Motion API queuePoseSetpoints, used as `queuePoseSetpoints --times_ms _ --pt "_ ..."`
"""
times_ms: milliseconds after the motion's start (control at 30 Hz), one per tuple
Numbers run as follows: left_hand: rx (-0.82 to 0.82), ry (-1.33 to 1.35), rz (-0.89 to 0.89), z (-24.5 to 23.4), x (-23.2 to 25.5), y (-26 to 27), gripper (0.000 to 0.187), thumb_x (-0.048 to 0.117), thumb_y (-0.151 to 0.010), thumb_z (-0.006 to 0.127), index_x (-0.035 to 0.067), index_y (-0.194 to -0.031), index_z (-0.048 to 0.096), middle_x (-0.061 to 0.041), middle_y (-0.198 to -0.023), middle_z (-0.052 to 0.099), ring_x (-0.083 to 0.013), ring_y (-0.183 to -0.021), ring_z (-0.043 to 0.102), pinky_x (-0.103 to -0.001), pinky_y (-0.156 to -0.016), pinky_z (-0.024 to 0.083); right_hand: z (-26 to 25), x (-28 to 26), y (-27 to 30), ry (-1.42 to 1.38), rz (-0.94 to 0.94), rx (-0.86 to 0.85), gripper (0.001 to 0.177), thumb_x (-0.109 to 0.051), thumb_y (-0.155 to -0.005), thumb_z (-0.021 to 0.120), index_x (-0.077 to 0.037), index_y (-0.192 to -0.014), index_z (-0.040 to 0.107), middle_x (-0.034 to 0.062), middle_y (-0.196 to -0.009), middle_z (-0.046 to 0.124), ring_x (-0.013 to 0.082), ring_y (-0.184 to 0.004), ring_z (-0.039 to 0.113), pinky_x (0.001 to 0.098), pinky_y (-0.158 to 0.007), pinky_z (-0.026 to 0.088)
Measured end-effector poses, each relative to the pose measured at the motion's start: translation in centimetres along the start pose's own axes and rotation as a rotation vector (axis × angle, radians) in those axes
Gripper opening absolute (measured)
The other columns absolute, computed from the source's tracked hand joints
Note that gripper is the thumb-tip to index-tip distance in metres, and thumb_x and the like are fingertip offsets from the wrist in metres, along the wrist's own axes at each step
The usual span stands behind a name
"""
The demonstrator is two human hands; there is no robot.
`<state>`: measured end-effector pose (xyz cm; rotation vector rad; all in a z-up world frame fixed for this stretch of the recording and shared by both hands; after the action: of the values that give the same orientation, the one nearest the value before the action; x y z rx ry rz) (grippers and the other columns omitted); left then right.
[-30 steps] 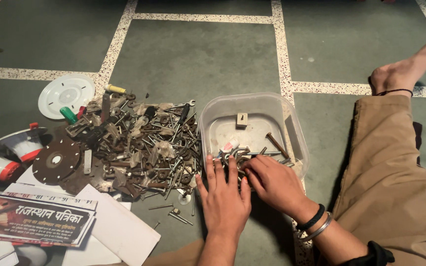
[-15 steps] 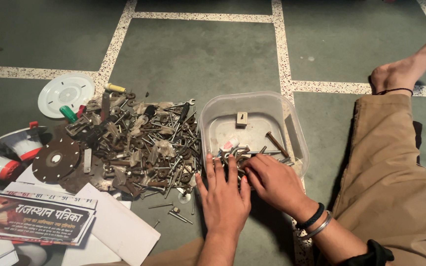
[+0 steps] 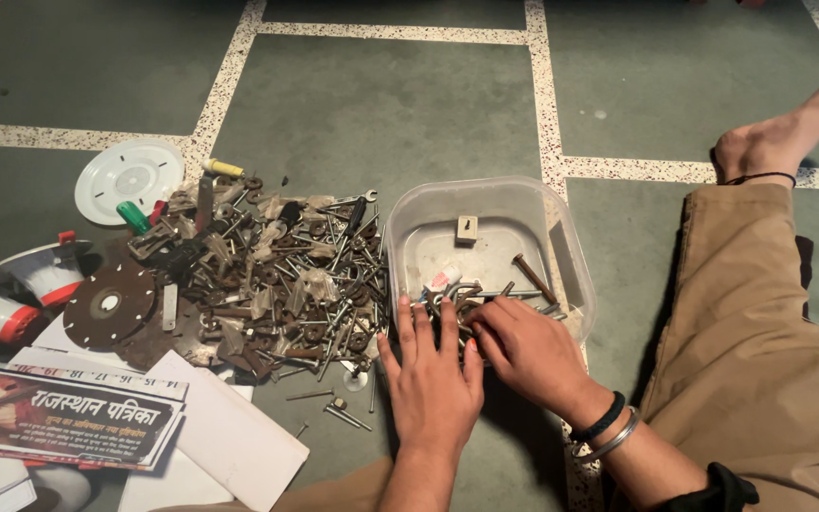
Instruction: The person sits on the floor and sorts a mixed pile of metal hardware, picking up items like bolts, screws, and washers and placing them into a clear plastic container. The person handles the items one by one or in small groups, separating them from the larger pile.
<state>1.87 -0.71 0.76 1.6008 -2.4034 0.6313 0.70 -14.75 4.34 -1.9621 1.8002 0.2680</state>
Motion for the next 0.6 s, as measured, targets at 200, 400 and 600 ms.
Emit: queuePoseSetpoints --times_ms 200,400,600 --pt "0.002 0.001 -0.002 0.07 -0.01 0.02 0.058 0.039 -0.096 0.048 0.009 -0.146 0.048 -0.024 -0.148 0.046 -0.0365 -0.151 0.021 -0.063 -0.115 0.018 0.04 0.06 0.02 0.003 0.004 -0.008 0.017 -0.02 -0.088 0.066 -0.01 -0.102 0.068 0.0065 -0.096 0.069 0.0295 -0.09 0.068 0.0414 -0.072 0.056" --pt "0.01 0.0 0.001 0.12 -0.04 0.08 0.059 0.039 -0.096 0.048 0.009 -0.147 0.048 -0.024 -0.148 0.046 -0.0364 -0.151 0.021 -0.063 -0.115 0.018 0.06 0.04 0.03 0.008 -0.007 0.002 0.017 -0.02 -0.088 0.066 -0.01 -0.102 0.069 0.0068 -0.095 0.069 0.0298 -0.091 0.068 0.0415 -0.073 0.055" --pt "0.011 0.007 -0.003 0.05 -0.02 0.06 0.059 0.039 -0.096 0.048 0.009 -0.147 0.048 -0.024 -0.148 0.047 -0.0365 -0.151 0.021 -0.064 -0.115 0.019 0.1 0.08 0.1 0.003 -0.019 0.011 0.017 -0.02 -0.088 0.066 -0.009 -0.102 0.068 0.0075 -0.095 0.068 0.0302 -0.09 0.067 0.0416 -0.073 0.055"
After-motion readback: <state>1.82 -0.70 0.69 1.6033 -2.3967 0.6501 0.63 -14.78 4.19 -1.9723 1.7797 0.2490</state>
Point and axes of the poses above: each hand's wrist, its own y-axis away from the middle knuckle, its own z-axis out of the palm, x = y × z, the point moved 2 cm from there along -y, towards the middle knuckle
